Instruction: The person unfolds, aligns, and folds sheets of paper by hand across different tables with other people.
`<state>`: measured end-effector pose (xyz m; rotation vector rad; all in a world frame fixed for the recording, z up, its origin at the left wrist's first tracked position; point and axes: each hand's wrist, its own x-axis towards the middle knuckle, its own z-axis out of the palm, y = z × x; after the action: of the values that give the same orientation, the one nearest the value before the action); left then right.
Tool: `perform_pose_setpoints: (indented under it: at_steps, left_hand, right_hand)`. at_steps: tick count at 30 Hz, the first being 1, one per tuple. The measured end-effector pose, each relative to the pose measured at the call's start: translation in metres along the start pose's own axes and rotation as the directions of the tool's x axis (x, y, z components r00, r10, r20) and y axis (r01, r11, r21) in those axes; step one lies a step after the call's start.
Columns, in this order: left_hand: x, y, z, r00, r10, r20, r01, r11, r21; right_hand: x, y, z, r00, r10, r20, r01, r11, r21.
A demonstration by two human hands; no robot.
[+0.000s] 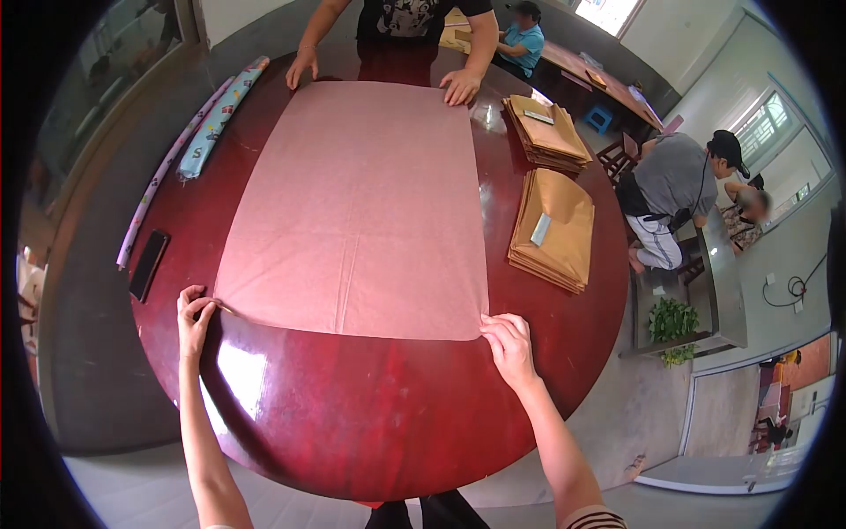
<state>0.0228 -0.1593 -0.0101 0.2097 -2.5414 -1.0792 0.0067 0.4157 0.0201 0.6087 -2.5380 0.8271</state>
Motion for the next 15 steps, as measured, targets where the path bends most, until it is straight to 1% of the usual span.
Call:
perform_pose_setpoints:
  at_steps: [3, 7, 9, 13, 15]
  left_hand:
    - [-0.0003, 0.0091, -0.0008, 1.000, -0.002, 0.008, 0.002, 1.000, 0.024]
    - [0.0002, 0.0048, -0.0003, 1.000, 0.001, -0.001, -0.001, 1.000, 0.002]
    - [-0.0003, 0.0088, -0.0004, 1.000, -0.004, 0.000, 0.004, 1.000, 0.030]
    - [-0.0005, 0.0084, -0.0007, 1.000, -0.008, 0.004, 0.008, 1.000, -0.025]
    - [-0.0009, 0.0106, -0.0010, 1.000, 0.007, 0.007, -0.007, 0.999, 0.043]
  right_hand:
    - [-0.0017, -0.0002, 0.0007, 1.000, 0.010, 0.014, -0.010, 1.000, 0.005]
    - [-0.0007, -0.0008, -0.0002, 1.000, 0.011, 0.015, -0.011, 1.000, 0.006]
    - [-0.0012, 0.0001, 0.0006, 1.000, 0.008, 0.012, -0.008, 1.000, 0.006]
    - [-0.0009, 0.0001, 0.0000, 1.000, 0.003, 0.013, -0.003, 1.000, -0.007]
    - [-0.0007, 0.0004, 0.0008, 1.000, 0.002, 0.012, -0.002, 1.000, -0.003]
